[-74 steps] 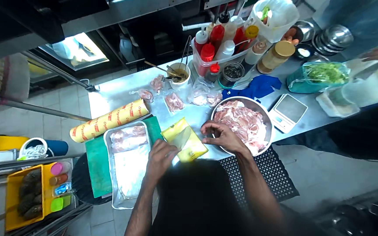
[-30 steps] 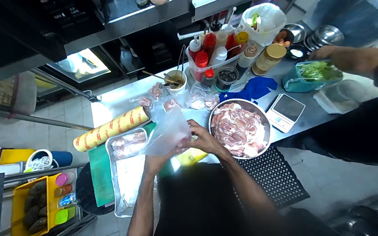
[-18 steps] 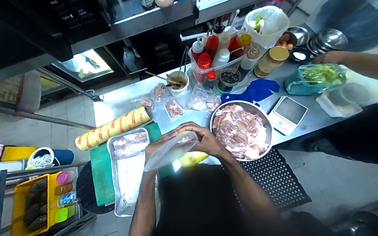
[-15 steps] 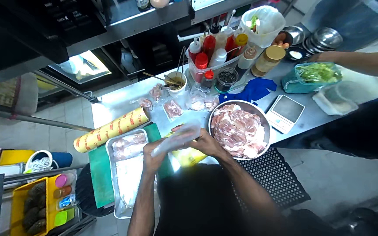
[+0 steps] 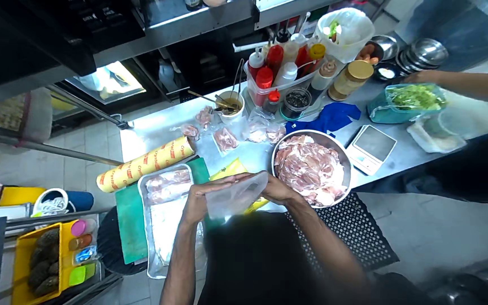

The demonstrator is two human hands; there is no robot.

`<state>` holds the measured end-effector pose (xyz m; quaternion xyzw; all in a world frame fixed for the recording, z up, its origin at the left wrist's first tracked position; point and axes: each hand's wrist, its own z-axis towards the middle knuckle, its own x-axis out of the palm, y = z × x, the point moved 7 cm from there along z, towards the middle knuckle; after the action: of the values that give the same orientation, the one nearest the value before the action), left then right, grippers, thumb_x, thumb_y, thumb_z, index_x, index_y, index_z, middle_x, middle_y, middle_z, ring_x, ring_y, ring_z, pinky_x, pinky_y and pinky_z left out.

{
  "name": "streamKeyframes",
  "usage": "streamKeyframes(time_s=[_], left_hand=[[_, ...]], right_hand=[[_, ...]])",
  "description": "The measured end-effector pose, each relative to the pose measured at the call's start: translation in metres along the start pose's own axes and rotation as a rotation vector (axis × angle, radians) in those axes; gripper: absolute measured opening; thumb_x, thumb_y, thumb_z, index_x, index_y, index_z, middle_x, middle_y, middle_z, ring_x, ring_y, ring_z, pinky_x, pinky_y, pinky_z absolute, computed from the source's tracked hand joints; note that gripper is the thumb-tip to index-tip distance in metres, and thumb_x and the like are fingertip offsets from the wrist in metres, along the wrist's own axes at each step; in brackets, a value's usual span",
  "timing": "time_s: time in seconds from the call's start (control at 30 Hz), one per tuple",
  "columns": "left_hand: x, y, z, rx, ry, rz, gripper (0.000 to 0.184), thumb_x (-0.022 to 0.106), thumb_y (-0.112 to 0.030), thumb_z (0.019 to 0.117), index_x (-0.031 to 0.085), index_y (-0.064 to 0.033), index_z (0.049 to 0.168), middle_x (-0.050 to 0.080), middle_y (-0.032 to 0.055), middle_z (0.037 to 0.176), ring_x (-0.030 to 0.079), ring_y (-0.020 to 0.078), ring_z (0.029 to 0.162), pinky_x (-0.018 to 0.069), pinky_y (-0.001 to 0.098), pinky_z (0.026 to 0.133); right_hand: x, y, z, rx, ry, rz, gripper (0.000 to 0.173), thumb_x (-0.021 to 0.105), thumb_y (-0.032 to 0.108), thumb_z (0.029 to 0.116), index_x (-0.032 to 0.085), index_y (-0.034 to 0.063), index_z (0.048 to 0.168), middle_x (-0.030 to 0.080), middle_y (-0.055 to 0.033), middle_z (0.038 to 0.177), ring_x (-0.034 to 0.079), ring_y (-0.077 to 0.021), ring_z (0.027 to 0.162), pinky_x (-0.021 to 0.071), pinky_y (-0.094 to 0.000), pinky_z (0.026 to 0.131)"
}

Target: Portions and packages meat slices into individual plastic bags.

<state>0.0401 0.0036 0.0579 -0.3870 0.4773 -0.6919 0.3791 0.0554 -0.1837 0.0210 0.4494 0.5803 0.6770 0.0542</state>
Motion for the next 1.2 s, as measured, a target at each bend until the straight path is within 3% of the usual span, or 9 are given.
streamKeyframes(time_s=[0.23, 0.37, 0.43, 0.57, 0.7, 0.77, 0.9, 1.07, 1.2], left_hand=[[-0.005, 0.015, -0.016, 0.056, -0.096, -0.005, 0.020, 0.071, -0.008, 0.0938, 0.077, -0.0034, 0.112, 0.070, 0.0157, 0.129, 0.068, 0.0273, 0.120, 0.0550, 0.0419, 0.105], [0.007, 0.025, -0.039, 0.054, -0.078, -0.072, 0.072, 0.092, -0.029, 0.0751, 0.061, -0.0154, 0.139, 0.068, -0.0035, 0.131, 0.066, 0.0095, 0.114, 0.0568, 0.0322, 0.099], [0.013, 0.027, -0.044, 0.046, -0.103, 0.002, 0.090, 0.098, -0.025, 0.0642, 0.055, -0.0094, 0.142, 0.062, -0.0001, 0.139, 0.062, 0.0137, 0.123, 0.0541, 0.0364, 0.106], [0.009, 0.026, -0.039, 0.165, -0.287, 0.181, 0.064, 0.096, -0.018, 0.0676, 0.069, -0.0054, 0.125, 0.060, 0.0062, 0.141, 0.066, 0.0172, 0.115, 0.0597, 0.0363, 0.097], [-0.002, 0.031, -0.034, 0.252, -0.429, 0.197, 0.037, 0.092, -0.030, 0.0755, 0.077, -0.0122, 0.105, 0.073, 0.0008, 0.113, 0.070, 0.0113, 0.098, 0.0609, 0.0317, 0.086], [-0.002, 0.036, -0.032, 0.243, -0.446, 0.077, 0.030, 0.087, -0.026, 0.0807, 0.076, -0.0127, 0.105, 0.075, 0.0006, 0.104, 0.071, 0.0110, 0.092, 0.0615, 0.0323, 0.083], [0.006, 0.037, -0.024, 0.170, -0.549, -0.268, 0.044, 0.084, -0.017, 0.0839, 0.066, -0.0051, 0.122, 0.075, 0.0088, 0.108, 0.073, 0.0182, 0.097, 0.0618, 0.0400, 0.088], [0.005, 0.027, -0.015, 0.102, -0.644, -0.374, 0.054, 0.084, -0.004, 0.0797, 0.053, 0.0012, 0.123, 0.071, 0.0172, 0.107, 0.073, 0.0254, 0.094, 0.0627, 0.0443, 0.085], [0.002, 0.030, -0.018, 0.078, -0.672, -0.428, 0.057, 0.086, -0.002, 0.0771, 0.056, 0.0063, 0.125, 0.072, 0.0201, 0.107, 0.073, 0.0269, 0.094, 0.0626, 0.0459, 0.086]], right_hand=[[0.003, -0.012, -0.010, 0.164, -0.143, 0.251, 0.024, 0.048, -0.004, 0.1013, 0.069, 0.0027, 0.111, 0.076, -0.0108, 0.104, 0.075, -0.0243, 0.093, 0.0642, -0.0470, 0.082], [0.001, -0.017, -0.018, 0.278, -0.296, 0.414, 0.018, 0.052, 0.000, 0.1017, 0.066, 0.0052, 0.112, 0.075, -0.0112, 0.104, 0.074, -0.0242, 0.093, 0.0637, -0.0452, 0.082], [0.000, -0.018, -0.020, 0.321, -0.354, 0.456, 0.017, 0.053, 0.000, 0.1016, 0.066, 0.0045, 0.113, 0.075, -0.0120, 0.104, 0.075, -0.0238, 0.091, 0.0641, -0.0429, 0.081], [0.006, -0.021, -0.025, 0.340, -0.338, 0.534, 0.017, 0.053, 0.004, 0.1030, 0.063, 0.0036, 0.118, 0.073, -0.0133, 0.106, 0.074, -0.0223, 0.090, 0.0641, -0.0370, 0.080], [0.022, -0.009, -0.029, 0.223, -0.037, 0.479, 0.042, 0.055, 0.028, 0.1063, 0.052, 0.0126, 0.145, 0.062, -0.0192, 0.138, 0.065, -0.0361, 0.121, 0.0571, -0.0516, 0.099], [0.025, -0.001, -0.031, 0.144, -0.027, 0.368, 0.052, 0.061, 0.019, 0.1022, 0.046, 0.0142, 0.152, 0.057, -0.0181, 0.143, 0.061, -0.0375, 0.125, 0.0541, -0.0567, 0.101], [0.013, 0.005, -0.028, -0.071, -0.417, -0.044, 0.032, 0.072, 0.005, 0.0941, 0.069, -0.0021, 0.125, 0.071, -0.0136, 0.122, 0.071, -0.0213, 0.103, 0.0609, -0.0390, 0.092], [0.011, 0.009, -0.033, -0.370, -0.679, -0.389, 0.015, 0.078, 0.010, 0.0907, 0.078, -0.0001, 0.101, 0.077, -0.0089, 0.100, 0.073, -0.0148, 0.087, 0.0622, -0.0307, 0.079], [0.012, 0.005, -0.026, -0.297, -0.511, -0.200, 0.038, 0.079, 0.009, 0.0892, 0.067, -0.0075, 0.121, 0.073, -0.0152, 0.115, 0.071, -0.0224, 0.105, 0.0598, -0.0385, 0.096]])
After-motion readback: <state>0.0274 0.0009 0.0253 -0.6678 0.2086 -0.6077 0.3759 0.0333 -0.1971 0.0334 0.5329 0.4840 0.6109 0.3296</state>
